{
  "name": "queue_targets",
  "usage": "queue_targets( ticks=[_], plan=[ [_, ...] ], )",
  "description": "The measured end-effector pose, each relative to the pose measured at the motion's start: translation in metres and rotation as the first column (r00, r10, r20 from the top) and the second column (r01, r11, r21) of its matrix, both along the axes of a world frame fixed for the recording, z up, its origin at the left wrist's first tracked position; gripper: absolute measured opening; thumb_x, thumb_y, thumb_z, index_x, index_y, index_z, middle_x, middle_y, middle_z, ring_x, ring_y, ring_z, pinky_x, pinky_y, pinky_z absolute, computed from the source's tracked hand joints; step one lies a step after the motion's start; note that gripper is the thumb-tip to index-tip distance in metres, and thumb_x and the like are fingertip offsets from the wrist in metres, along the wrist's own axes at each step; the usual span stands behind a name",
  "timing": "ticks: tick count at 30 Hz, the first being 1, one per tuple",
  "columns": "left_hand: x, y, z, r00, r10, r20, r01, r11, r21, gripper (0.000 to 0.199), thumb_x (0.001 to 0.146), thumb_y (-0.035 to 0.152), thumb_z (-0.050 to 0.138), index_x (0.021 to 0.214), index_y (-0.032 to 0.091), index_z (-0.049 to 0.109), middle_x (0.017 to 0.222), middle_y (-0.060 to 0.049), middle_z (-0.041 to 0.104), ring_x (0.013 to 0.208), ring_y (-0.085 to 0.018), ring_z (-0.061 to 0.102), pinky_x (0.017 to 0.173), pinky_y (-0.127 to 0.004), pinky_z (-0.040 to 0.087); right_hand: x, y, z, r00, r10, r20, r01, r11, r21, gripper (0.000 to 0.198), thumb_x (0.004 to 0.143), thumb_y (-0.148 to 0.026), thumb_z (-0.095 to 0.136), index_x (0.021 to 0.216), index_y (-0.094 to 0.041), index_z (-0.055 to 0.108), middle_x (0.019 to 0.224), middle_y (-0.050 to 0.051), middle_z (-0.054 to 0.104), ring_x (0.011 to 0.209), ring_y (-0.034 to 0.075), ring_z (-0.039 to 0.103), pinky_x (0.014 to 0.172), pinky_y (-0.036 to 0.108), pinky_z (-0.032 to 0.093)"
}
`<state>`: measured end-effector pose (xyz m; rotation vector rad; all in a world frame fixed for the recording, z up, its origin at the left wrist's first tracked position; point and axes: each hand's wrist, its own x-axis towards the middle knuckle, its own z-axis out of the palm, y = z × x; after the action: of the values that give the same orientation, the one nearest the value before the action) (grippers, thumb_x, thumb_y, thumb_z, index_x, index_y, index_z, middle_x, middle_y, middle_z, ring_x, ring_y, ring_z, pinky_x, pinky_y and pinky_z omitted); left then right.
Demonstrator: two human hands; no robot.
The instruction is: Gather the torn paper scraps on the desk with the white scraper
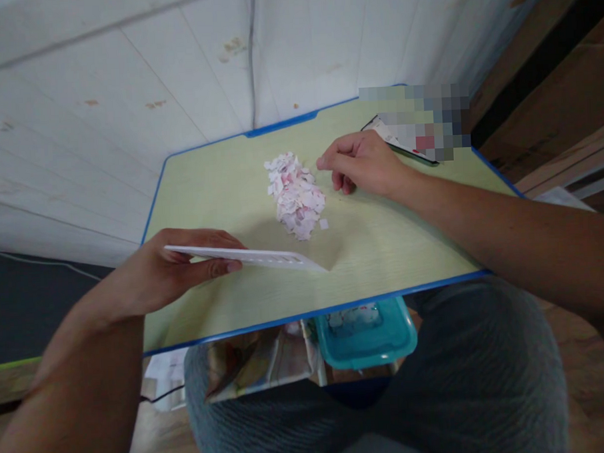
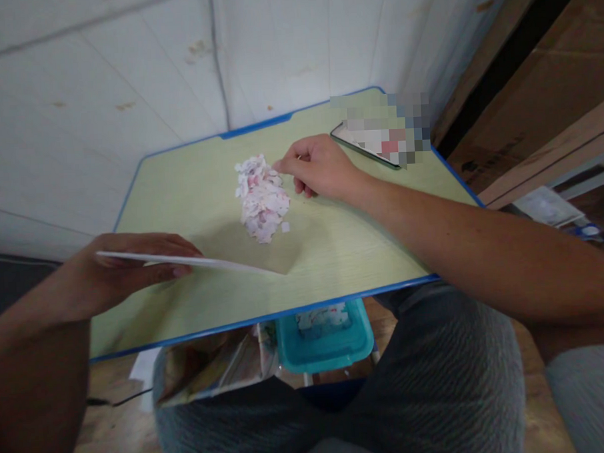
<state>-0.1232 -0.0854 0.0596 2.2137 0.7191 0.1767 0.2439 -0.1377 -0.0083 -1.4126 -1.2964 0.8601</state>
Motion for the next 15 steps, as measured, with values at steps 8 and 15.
queue_targets(
  ticks=[8, 15],
  plan=[
    [-0.046, -0.013, 0.009, 0.998, 0.057, -0.023, -0.057, 0.998, -0.041, 0.017, 0.094, 0.039, 0.086, 0.095, 0.025, 0.096, 0.097, -0.008, 0.090, 0.079, -0.021, 0.083, 0.070, -0.022, 0.065, 0.003, -0.002, 0.001, 1.000, 0.005, 0.020, -0.005, 1.000, 0.007, 0.036, 0.097, -0.047, 0.093, 0.078, -0.023, 0.074, 0.061, 0.000, 0.070, 0.046, 0.013, 0.059, 0.047, 0.028, 0.047],
    [-0.063, -0.024, -0.002, 0.947, 0.307, 0.090, -0.303, 0.951, -0.055, 0.024, 0.085, 0.043, 0.096, 0.091, 0.020, 0.093, 0.085, -0.007, 0.085, 0.069, -0.018, 0.074, 0.059, -0.023, 0.059, 0.010, -0.003, -0.002, 0.999, -0.017, 0.041, 0.017, 1.000, -0.010, 0.030, 0.097, -0.045, 0.094, 0.086, -0.021, 0.080, 0.065, 0.004, 0.071, 0.055, 0.015, 0.065, 0.054, 0.032, 0.051]
  ],
)
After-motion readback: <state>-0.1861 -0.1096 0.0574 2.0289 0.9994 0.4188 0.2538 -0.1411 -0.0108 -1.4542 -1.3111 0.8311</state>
